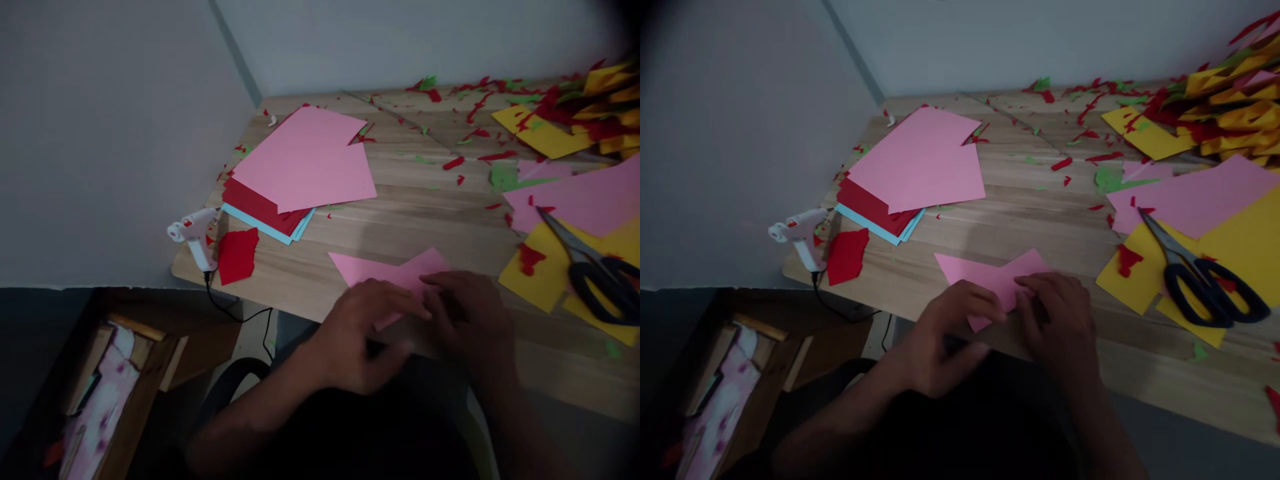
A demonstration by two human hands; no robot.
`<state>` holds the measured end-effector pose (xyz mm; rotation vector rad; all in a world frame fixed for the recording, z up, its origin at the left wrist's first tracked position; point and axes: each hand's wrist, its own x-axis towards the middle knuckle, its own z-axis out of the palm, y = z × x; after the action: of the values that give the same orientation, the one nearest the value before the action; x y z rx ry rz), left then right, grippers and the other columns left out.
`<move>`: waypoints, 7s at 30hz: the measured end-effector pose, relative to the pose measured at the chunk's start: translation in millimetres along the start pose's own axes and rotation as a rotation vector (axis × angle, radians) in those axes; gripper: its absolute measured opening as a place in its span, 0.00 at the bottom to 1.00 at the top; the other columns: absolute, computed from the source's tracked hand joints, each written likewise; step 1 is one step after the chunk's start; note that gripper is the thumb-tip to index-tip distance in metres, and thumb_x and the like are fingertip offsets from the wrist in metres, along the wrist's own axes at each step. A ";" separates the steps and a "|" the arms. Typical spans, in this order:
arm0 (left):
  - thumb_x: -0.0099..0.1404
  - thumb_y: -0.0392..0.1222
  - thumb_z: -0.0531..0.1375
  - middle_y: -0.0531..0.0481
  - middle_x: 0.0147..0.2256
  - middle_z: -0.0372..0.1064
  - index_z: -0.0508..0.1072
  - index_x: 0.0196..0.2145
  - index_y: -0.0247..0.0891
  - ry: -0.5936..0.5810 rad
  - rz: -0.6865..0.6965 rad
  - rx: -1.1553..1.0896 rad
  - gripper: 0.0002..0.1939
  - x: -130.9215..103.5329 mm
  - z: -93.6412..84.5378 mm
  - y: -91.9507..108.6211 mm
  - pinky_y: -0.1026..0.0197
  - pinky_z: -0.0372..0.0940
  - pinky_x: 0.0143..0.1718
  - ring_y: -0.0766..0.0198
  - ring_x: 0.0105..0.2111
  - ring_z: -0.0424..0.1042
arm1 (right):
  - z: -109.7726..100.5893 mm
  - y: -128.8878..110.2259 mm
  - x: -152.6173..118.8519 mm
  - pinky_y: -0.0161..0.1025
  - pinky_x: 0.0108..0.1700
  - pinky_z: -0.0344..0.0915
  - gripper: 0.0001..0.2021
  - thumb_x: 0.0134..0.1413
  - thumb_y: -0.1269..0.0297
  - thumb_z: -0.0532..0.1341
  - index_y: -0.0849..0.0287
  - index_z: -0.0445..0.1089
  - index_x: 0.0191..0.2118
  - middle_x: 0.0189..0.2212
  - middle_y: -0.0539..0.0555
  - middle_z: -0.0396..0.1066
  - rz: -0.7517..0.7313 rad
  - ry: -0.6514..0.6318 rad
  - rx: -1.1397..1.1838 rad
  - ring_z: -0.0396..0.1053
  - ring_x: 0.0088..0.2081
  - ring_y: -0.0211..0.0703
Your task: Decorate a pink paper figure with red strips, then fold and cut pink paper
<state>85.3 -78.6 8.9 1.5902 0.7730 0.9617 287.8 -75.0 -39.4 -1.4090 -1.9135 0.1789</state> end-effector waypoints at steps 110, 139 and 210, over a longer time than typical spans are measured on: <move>0.72 0.41 0.55 0.41 0.63 0.65 0.70 0.60 0.36 -0.462 0.278 1.240 0.21 -20.0 18.0 -47.3 0.37 0.44 0.71 0.41 0.72 0.44 | -16.6 -11.9 -4.6 0.55 0.54 0.65 0.10 0.62 0.61 0.63 0.55 0.76 0.46 0.50 0.61 0.65 0.019 -0.306 0.020 0.64 0.50 0.55; 0.67 0.34 0.60 0.32 0.72 0.43 0.52 0.70 0.36 -0.460 0.246 1.150 0.37 -19.0 19.5 -46.7 0.41 0.45 0.70 0.43 0.73 0.37 | -12.3 -6.1 0.9 0.48 0.49 0.68 0.07 0.60 0.71 0.59 0.54 0.68 0.43 0.42 0.55 0.72 0.277 -0.116 0.249 0.71 0.46 0.49; 0.51 0.26 0.70 0.57 0.37 0.68 0.70 0.37 0.42 0.566 -0.055 -0.467 0.20 16.6 -1.0 -49.8 0.71 0.69 0.38 0.74 0.33 0.71 | -119.3 124.6 16.5 0.46 0.40 0.64 0.23 0.57 0.60 0.65 0.61 0.72 0.57 0.47 0.67 0.77 0.729 -0.273 -0.497 0.75 0.46 0.58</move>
<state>92.1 -53.0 -36.4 0.8918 0.8825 1.4558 456.5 -48.6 -9.7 -2.4978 -1.6186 0.2586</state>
